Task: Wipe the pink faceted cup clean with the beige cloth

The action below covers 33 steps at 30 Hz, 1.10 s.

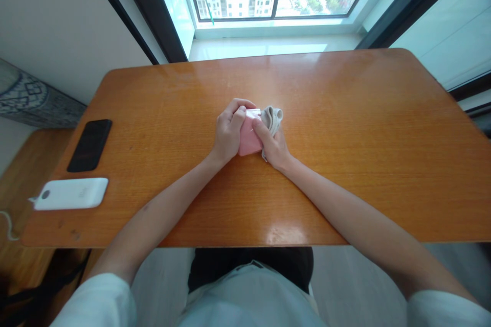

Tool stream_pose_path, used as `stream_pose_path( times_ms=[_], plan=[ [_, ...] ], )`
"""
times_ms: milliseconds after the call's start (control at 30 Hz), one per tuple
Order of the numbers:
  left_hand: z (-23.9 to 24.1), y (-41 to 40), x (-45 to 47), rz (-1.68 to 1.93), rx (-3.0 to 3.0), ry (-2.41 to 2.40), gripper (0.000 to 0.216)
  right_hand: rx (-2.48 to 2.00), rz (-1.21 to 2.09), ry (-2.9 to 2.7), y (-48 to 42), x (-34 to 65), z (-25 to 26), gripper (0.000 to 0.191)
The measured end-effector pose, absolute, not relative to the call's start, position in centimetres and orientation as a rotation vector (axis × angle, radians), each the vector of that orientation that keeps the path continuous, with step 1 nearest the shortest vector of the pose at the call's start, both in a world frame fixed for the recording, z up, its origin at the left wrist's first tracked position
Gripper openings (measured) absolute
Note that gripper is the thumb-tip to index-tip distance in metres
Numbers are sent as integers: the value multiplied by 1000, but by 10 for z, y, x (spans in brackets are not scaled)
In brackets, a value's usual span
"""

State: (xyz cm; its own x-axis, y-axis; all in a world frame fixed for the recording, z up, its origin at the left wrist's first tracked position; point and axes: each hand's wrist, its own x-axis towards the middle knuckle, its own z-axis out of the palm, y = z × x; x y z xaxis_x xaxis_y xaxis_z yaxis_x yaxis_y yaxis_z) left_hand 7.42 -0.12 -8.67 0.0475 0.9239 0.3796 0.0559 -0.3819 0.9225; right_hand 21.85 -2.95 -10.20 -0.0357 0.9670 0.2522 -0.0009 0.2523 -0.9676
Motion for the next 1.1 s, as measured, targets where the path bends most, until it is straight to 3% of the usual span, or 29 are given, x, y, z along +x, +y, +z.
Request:
stream_pose_path(
  times_ms=[300, 733, 1000, 1100],
  plan=[
    [-93, 2, 74, 1401, 1510, 1002, 42, -981, 1060, -1366, -30, 219, -101, 50],
    [-104, -2, 64, 1603, 2158, 727, 41, -998, 1166, -1246, -30, 220, -98, 48],
    [-110, 2, 61, 1485, 2410, 599, 63, -1007, 1073, -1150, -21, 219, -102, 51],
    [-113, 8, 59, 1458, 2477, 549, 82, -1001, 1076, -1117, -19, 220, -102, 49]
  ],
)
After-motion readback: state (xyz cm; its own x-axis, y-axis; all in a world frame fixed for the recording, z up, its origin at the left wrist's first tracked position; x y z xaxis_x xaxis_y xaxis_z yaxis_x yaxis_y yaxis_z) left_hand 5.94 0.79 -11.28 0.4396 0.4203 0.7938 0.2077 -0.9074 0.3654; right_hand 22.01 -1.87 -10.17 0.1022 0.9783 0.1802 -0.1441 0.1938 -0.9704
